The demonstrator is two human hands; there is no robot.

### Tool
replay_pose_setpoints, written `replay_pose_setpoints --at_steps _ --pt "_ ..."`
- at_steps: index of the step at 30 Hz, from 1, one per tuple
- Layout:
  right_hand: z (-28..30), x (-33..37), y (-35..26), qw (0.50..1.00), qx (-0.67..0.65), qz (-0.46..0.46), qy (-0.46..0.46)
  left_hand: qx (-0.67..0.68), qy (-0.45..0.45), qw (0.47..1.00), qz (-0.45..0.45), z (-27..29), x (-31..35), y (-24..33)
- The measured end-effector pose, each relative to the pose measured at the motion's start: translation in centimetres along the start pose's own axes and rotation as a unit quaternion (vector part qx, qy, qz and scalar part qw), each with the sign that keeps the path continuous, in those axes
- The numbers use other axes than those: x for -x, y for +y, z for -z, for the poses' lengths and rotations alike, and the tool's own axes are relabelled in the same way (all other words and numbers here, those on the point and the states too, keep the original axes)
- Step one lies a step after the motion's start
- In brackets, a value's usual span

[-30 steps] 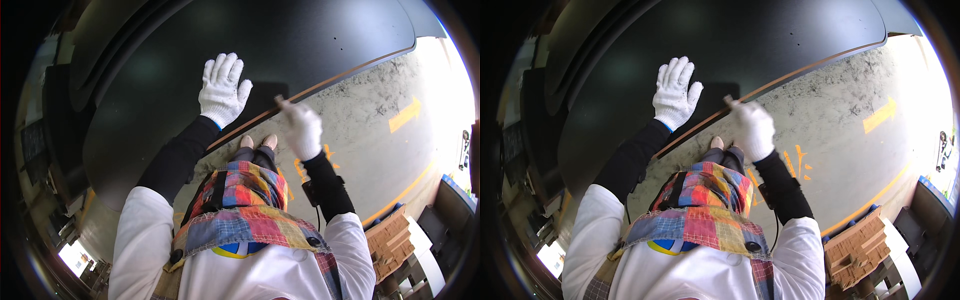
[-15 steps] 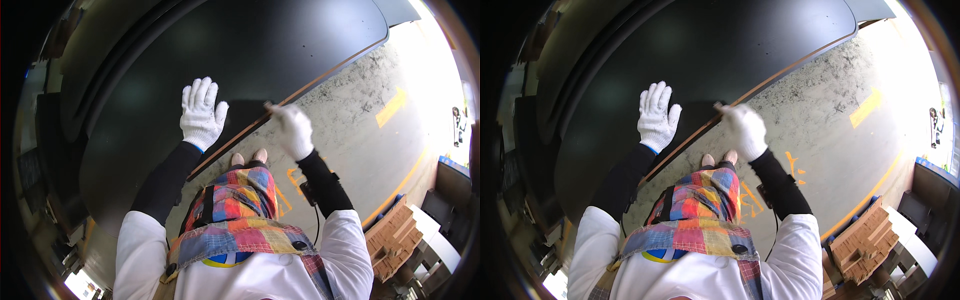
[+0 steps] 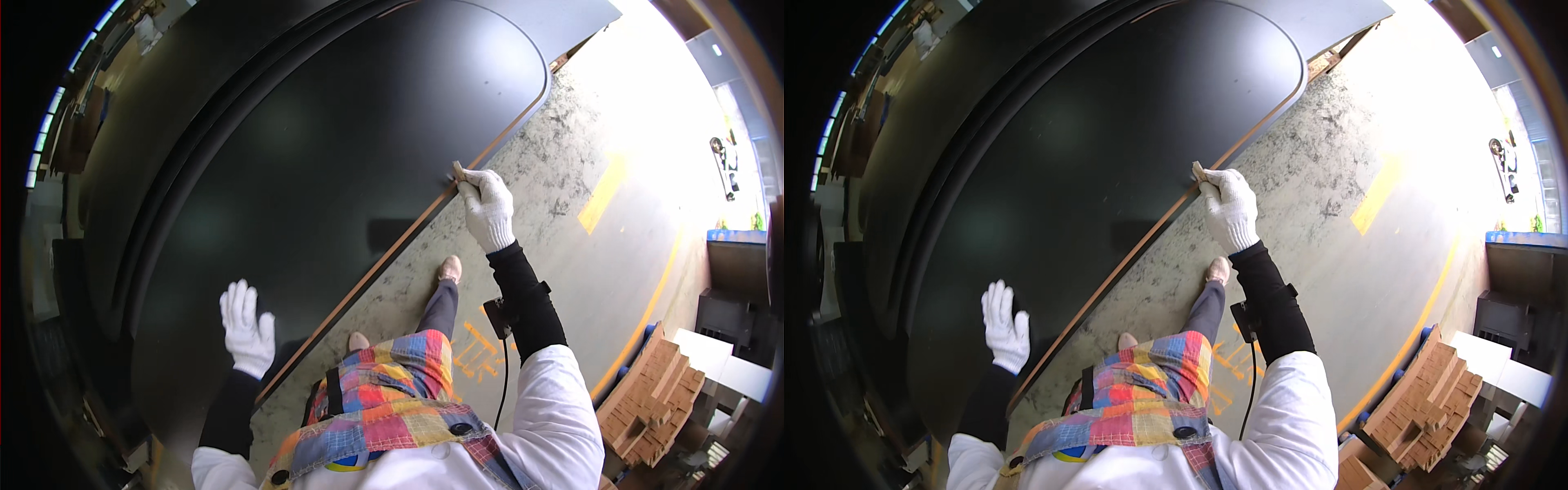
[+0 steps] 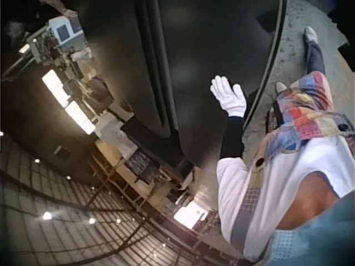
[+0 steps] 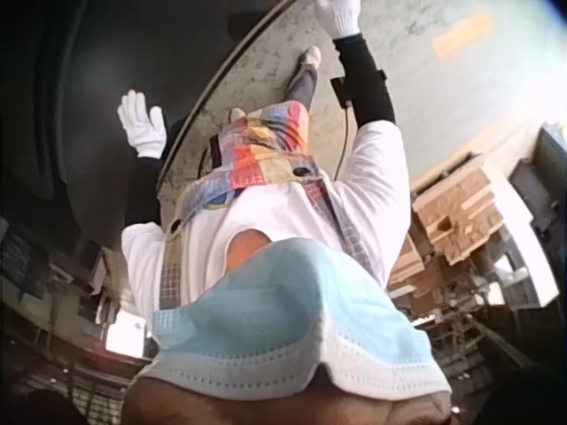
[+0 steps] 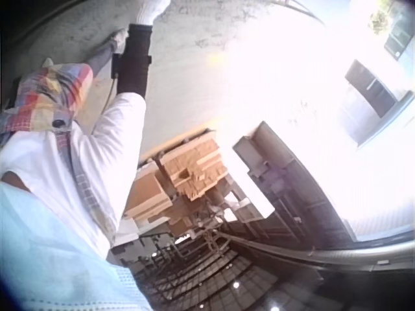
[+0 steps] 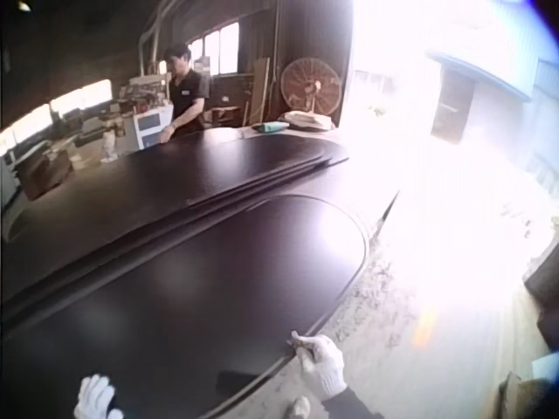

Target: Applying and securing a thin brown edge trim onto a large black furniture panel using a small handheld tool.

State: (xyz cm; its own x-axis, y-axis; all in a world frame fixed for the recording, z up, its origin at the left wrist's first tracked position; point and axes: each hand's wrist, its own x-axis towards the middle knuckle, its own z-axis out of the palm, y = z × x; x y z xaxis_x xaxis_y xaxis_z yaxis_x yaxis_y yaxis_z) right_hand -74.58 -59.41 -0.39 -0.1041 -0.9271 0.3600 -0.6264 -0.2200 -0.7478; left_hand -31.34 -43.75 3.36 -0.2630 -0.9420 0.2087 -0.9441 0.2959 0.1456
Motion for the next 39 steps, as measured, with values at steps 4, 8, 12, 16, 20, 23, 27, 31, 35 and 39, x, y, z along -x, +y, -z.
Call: replay_pose_setpoints --at_steps 4,8,12,16,20,23,27,31,35,39 --pt "4.0 -7.5 6.1 1.000 -0.018 0.009 0.004 -0.073 -0.024 0.995 0.070 -1.2 -0.4 1.4" --pt "7.4 -14.8 12.3 0.999 -0.018 0.007 0.039 -0.069 0.006 0.996 0.062 -4.6 -9.8 9.1" --pt "8.9 -20.3 17.0 0.989 -0.070 -0.098 0.089 -0.060 0.016 0.997 0.051 -8.0 -20.4 13.7" --pt "9.9 -24.5 21.0 0.990 -0.003 -0.007 0.139 -0.064 0.015 0.996 0.066 -9.6 -24.8 14.3" --pt "9.8 -23.0 21.4 0.994 -0.047 0.030 0.097 -0.064 0.011 0.996 0.064 -9.1 -24.7 14.4" --pt "9.9 -19.9 19.4 0.992 -0.041 0.065 0.103 -0.065 0.008 0.996 0.063 -8.9 -25.1 14.6" --pt "9.4 -16.2 17.1 0.991 -0.004 0.124 0.056 -0.071 -0.009 0.995 0.064 -8.7 -24.8 14.5" --pt "9.6 -19.9 19.5 0.987 -0.018 0.094 0.131 -0.069 -0.010 0.995 0.070 -8.9 -24.7 14.3" --pt "9.5 -20.8 19.8 0.989 -0.019 0.057 0.132 -0.061 -0.002 0.996 0.072 -9.3 -24.7 14.3" --pt "8.8 -15.0 17.1 0.993 0.006 0.099 0.072 -0.069 0.001 0.995 0.071 -9.0 -24.9 14.6"
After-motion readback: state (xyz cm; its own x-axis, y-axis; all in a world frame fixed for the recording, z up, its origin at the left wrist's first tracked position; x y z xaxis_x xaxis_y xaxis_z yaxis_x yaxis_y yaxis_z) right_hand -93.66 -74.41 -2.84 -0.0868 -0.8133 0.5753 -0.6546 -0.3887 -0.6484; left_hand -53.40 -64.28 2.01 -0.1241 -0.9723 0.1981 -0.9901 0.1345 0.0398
